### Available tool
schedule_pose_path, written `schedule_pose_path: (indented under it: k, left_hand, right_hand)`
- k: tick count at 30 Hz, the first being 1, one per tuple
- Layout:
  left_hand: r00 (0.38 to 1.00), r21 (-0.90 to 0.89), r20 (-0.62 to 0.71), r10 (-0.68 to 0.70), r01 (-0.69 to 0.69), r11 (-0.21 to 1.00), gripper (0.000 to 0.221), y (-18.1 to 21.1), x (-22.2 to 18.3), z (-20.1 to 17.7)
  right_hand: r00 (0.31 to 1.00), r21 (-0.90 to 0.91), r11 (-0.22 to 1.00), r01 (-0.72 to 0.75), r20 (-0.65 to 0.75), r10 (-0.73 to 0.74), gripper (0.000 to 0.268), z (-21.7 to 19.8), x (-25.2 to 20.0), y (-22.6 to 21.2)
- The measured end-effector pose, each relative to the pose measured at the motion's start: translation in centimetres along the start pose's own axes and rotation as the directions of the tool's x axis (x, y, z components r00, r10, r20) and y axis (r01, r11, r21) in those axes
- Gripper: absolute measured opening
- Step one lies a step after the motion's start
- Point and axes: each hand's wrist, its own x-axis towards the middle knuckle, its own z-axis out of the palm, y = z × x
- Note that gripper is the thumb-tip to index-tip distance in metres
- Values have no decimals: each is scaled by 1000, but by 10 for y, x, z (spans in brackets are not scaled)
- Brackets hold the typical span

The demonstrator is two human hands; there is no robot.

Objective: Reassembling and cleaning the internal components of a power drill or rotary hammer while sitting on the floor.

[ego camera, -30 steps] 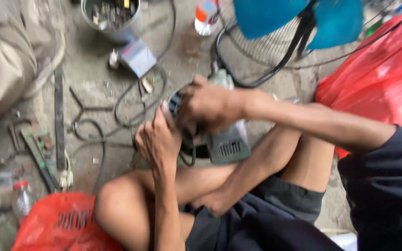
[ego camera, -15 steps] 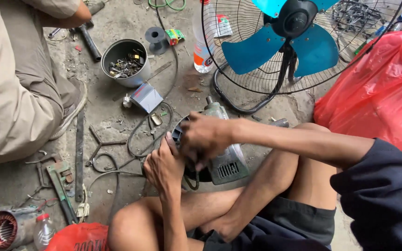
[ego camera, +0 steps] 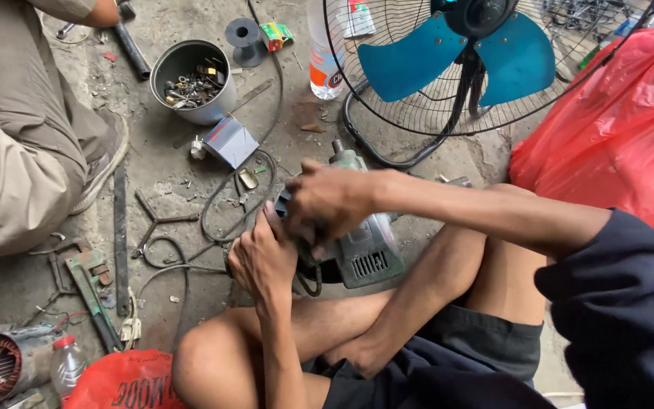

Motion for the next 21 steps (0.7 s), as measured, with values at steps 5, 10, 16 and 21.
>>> schedule_pose_path:
  k: [5,10,16,21]
  left_hand:
    - [996,55,-77,45,-41,998,50,5,-1,2]
    - [987,109,-133,93,-78,991,45,2,-1,13]
    - [973,37,-187,133,-128,991,40,9,-2,4]
    - [978,102,-159,136,-121,987,38,11,-2,-1]
  right_hand:
    - [997,-1,1000,-18,-77,18,40,-9,-5,24]
    - [999,86,995,46,-14,-45,47,-13,-7,0]
    - [997,-166,984,-58,-54,49,36,-23,-9,5]
    - [987,36,998,-50,-154,55,35,-36,-10,30]
